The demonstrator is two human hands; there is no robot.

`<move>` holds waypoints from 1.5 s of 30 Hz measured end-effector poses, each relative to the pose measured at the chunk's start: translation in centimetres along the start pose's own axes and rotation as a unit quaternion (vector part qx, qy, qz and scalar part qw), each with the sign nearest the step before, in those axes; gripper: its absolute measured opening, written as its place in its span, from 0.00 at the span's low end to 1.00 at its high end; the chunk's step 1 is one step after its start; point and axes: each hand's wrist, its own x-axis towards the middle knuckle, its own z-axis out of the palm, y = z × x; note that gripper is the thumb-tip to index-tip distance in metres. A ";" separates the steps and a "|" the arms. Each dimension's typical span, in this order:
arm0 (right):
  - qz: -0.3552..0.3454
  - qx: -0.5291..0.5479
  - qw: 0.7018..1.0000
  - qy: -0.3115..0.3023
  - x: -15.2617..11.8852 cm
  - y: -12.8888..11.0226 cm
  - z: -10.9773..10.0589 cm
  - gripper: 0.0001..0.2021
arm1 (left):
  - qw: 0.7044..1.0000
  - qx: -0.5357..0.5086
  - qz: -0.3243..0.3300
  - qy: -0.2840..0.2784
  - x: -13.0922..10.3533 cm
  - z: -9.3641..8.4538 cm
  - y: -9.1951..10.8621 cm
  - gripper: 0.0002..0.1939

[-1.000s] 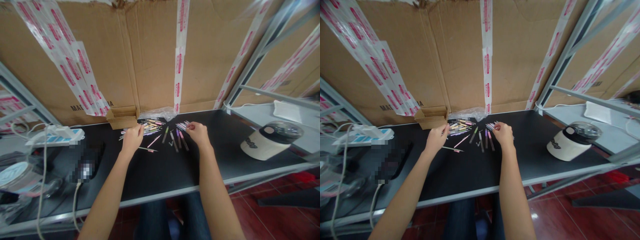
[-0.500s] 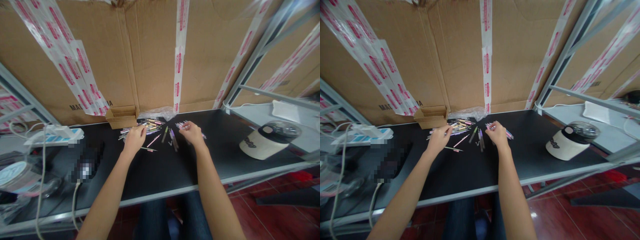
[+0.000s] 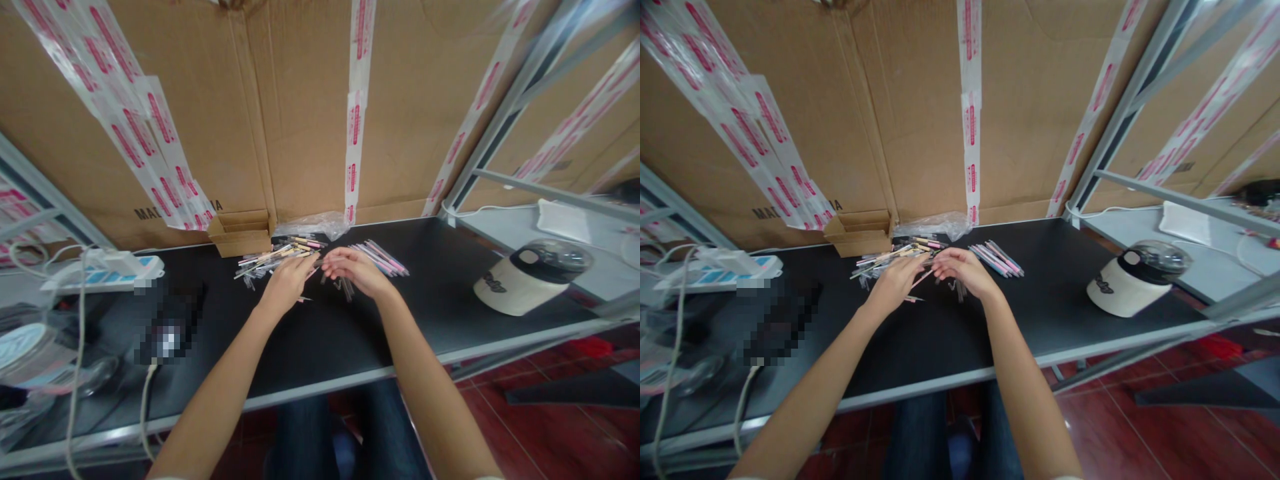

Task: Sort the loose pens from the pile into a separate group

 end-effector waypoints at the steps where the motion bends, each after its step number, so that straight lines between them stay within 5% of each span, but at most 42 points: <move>1: -0.029 -0.054 0.997 0.040 0.2 0.3 -0.4 0.08 | 1.000 -0.001 -0.024 0.012 0.0 -0.1 -0.2 0.18; 5: -0.104 -0.370 0.903 0.191 0.6 1.7 -2.0 0.06 | 0.992 0.000 -0.123 0.033 0.1 -0.5 -0.6 0.15; 18: 0.028 -0.627 0.761 0.167 3.3 2.9 -1.8 0.13 | 0.989 0.030 -0.143 0.024 0.2 -0.6 0.0 0.15; 45: 0.053 -0.649 0.736 0.184 4.8 3.3 -1.2 0.09 | 0.989 0.041 -0.140 0.018 0.3 -1.1 -0.2 0.16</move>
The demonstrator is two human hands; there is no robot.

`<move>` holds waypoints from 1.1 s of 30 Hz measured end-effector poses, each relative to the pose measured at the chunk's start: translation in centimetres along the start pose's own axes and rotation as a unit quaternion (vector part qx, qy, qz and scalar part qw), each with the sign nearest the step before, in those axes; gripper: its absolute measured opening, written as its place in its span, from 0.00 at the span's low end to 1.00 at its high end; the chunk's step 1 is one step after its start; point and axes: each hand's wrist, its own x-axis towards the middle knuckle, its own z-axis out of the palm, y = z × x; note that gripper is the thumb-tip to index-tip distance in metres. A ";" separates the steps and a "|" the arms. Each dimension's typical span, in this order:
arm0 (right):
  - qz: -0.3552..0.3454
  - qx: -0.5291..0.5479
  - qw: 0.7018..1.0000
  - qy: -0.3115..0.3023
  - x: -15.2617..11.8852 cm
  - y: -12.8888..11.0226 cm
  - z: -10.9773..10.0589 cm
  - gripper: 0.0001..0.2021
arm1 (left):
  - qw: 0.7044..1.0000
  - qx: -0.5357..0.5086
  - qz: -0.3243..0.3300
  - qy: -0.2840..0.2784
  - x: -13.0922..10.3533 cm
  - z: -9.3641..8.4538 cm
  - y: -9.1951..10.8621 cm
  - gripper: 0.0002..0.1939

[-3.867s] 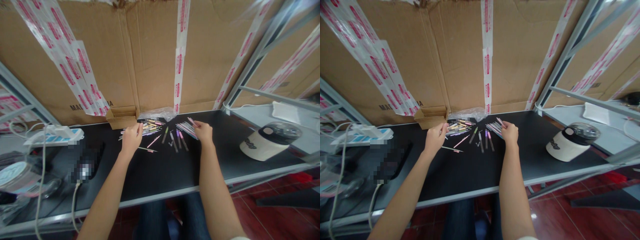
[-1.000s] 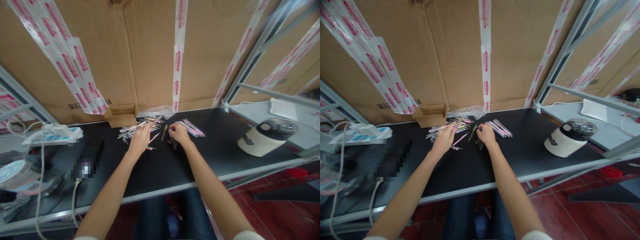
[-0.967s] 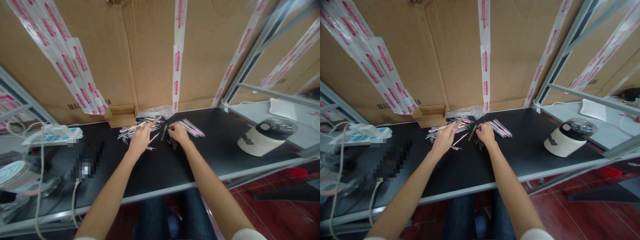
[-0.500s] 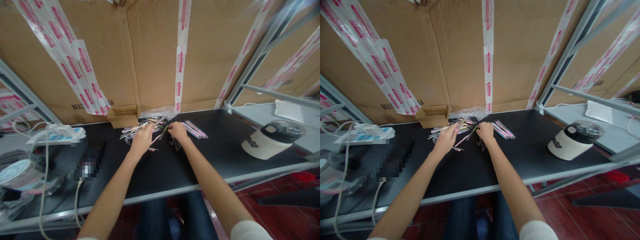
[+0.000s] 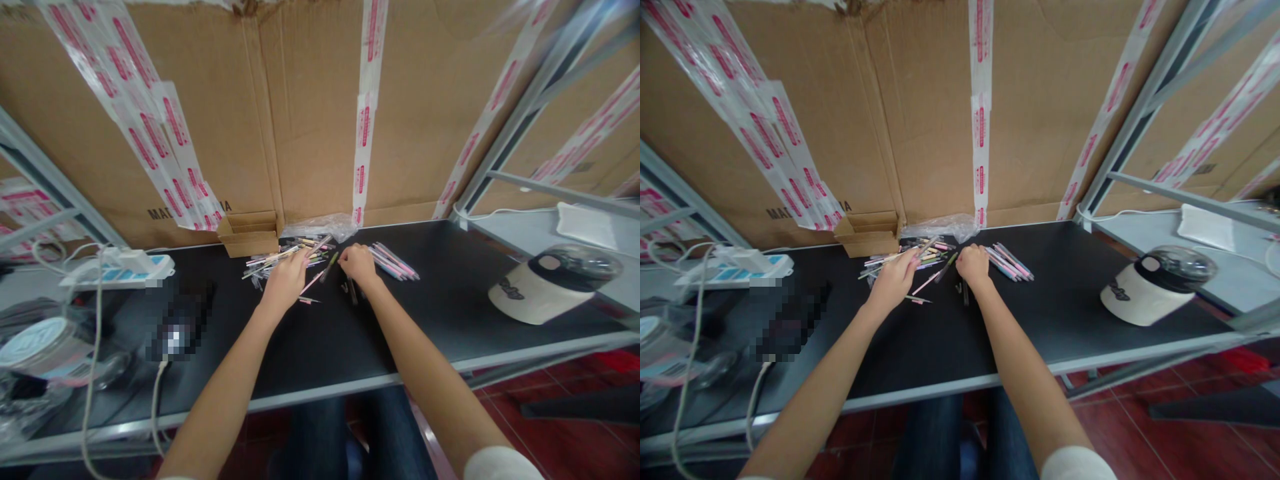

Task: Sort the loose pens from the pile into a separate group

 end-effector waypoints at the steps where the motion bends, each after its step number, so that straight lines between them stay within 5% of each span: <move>1: -0.001 -0.003 1.000 -0.001 -0.2 -0.2 0.0 0.09 | 1.000 -0.001 0.000 -0.001 0.0 0.0 0.0 0.16; 8: -0.003 -0.011 1.000 0.017 -0.9 -1.2 0.4 0.11 | 1.000 -0.013 -0.001 -0.006 0.0 0.0 0.1 0.15; 13: 0.013 0.240 0.969 0.051 0.2 -0.2 0.4 0.06 | 1.000 -0.012 -0.001 -0.006 0.0 0.0 0.2 0.15; 16: -0.003 0.435 0.900 0.022 0.3 0.6 -0.1 0.05 | 1.000 -0.019 0.003 -0.004 0.0 -0.1 0.2 0.15; 19: -0.017 0.654 0.756 -0.036 -0.4 0.8 -1.0 0.14 | 1.000 -0.018 0.003 -0.001 0.0 -0.2 0.3 0.15; 21: -0.021 0.706 0.704 -0.078 -1.0 0.7 -1.6 0.17 | 1.000 -0.016 0.005 -0.003 0.0 -0.2 0.4 0.15; 26: -0.006 0.734 0.665 -0.136 -1.6 0.2 -2.3 0.14 | 1.000 -0.015 0.016 0.004 0.0 -0.1 0.3 0.15; 33: 0.024 0.763 0.634 -0.127 -1.3 0.2 -2.4 0.13 | 1.000 -0.021 0.017 -0.008 0.0 0.1 0.4 0.15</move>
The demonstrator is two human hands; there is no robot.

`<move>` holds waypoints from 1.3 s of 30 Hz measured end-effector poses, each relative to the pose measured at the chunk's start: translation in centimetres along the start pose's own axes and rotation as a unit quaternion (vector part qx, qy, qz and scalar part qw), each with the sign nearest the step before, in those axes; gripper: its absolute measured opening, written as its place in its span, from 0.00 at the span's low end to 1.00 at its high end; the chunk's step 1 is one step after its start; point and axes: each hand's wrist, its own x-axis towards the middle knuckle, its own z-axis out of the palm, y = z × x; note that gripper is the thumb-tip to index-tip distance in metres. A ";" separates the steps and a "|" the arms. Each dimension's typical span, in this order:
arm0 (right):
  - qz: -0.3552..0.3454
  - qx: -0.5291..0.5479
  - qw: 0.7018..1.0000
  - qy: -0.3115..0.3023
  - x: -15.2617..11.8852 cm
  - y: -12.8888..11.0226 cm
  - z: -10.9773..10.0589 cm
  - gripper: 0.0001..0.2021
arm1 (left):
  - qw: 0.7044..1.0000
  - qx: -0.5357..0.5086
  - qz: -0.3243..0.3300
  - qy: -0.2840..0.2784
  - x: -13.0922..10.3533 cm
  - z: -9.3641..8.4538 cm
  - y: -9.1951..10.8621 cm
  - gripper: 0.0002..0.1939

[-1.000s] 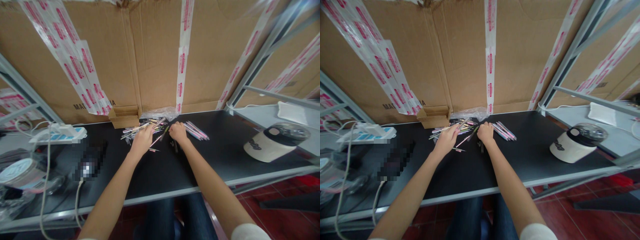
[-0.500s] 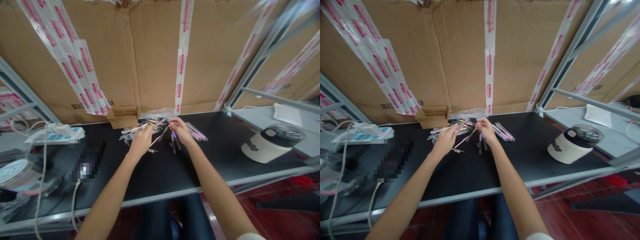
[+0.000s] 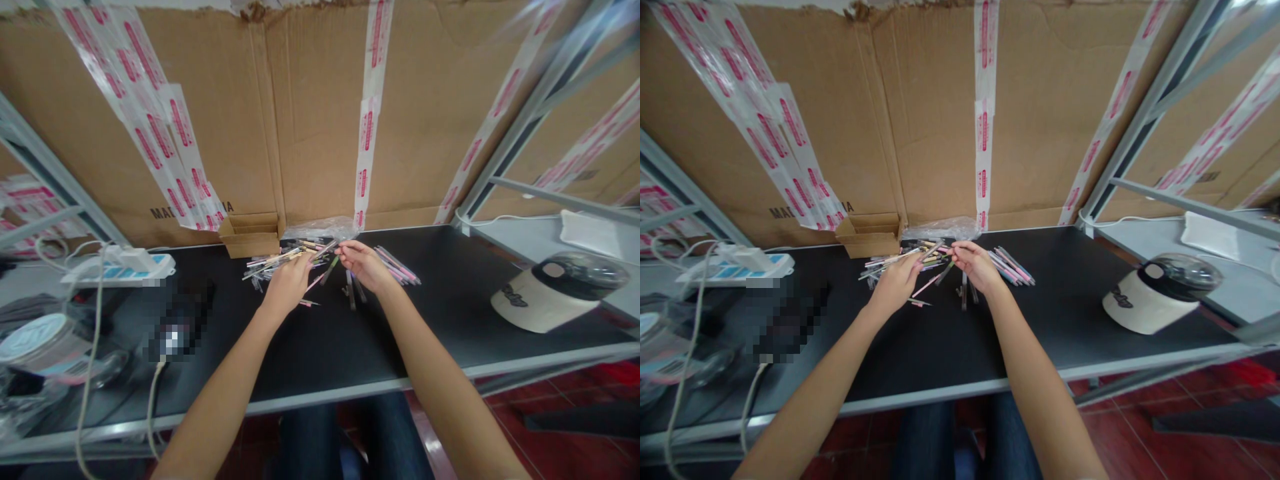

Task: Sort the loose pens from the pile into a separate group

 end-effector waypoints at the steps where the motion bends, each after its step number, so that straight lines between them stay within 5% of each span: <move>1: -0.003 0.003 1.000 0.004 0.0 0.0 0.1 0.13 | 1.000 -0.003 -0.003 -0.005 0.0 0.0 0.0 0.15; 10: -0.048 0.005 0.999 0.008 -0.6 -0.7 1.1 0.13 | 0.988 -0.141 -0.056 -0.039 -0.1 0.8 0.2 0.13; 19: -0.133 -0.022 0.991 0.025 -1.6 -2.0 2.0 0.11 | 0.913 -0.374 -0.108 -0.119 -0.5 2.2 1.5 0.08; 39: -0.155 -0.104 0.982 0.000 -1.8 -1.8 2.2 0.11 | 0.910 -0.378 -0.140 -0.093 -0.5 1.8 2.1 0.07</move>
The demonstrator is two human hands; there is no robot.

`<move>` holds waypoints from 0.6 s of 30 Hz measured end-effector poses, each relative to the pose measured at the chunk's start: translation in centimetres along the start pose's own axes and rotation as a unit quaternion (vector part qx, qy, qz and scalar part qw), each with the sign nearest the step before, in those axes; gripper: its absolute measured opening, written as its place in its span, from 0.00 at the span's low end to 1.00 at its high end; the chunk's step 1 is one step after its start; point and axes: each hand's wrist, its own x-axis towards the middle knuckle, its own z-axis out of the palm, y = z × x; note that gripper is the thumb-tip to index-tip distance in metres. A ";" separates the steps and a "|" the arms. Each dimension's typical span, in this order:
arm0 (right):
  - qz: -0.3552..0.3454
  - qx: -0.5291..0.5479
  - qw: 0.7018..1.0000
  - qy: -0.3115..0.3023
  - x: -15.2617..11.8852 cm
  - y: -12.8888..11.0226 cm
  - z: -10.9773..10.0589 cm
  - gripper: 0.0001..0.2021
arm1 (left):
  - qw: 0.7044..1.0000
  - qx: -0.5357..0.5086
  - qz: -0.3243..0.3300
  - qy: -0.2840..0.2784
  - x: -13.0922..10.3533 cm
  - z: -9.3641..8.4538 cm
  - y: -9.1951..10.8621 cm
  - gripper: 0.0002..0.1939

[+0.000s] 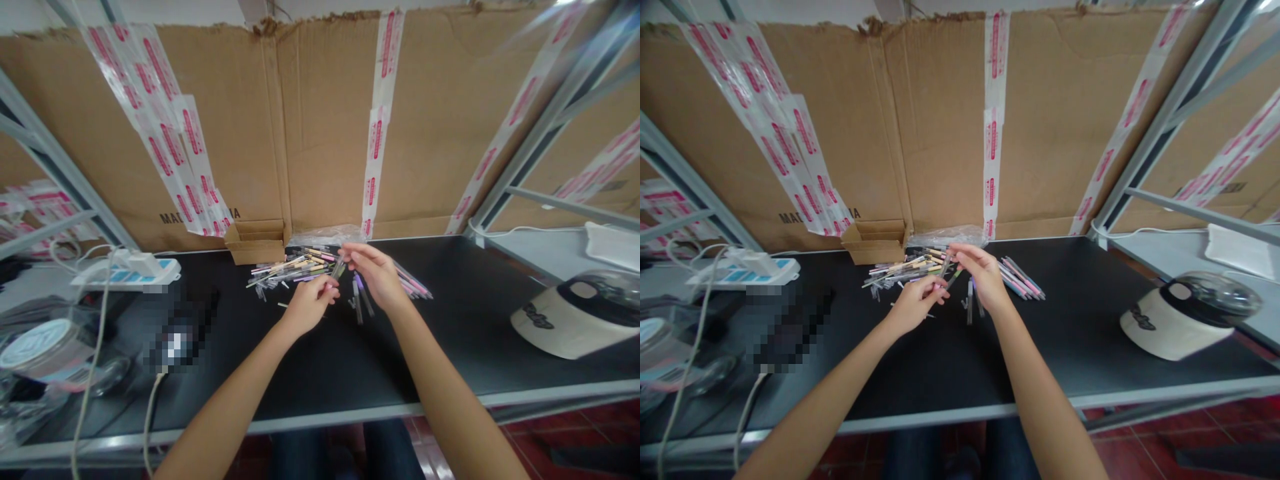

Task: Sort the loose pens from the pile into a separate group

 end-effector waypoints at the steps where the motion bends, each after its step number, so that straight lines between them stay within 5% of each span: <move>1: -0.001 -0.011 1.000 0.006 0.1 0.1 -0.1 0.10 | 1.000 -0.002 -0.001 0.010 0.1 -0.1 -0.2 0.07; 7: -0.040 -0.218 0.974 -0.046 0.2 1.2 -0.6 0.07 | 0.995 -0.064 -0.002 0.075 1.0 -0.8 -1.7 0.06; 12: -0.127 -0.464 0.860 -0.171 -0.2 1.7 0.4 0.09 | 0.983 -0.125 0.013 0.134 1.7 -1.3 -2.7 0.05; 18: -0.155 -0.540 0.762 -0.321 0.3 2.1 1.5 0.10 | 0.979 -0.130 0.000 0.159 1.9 -1.5 -3.2 0.05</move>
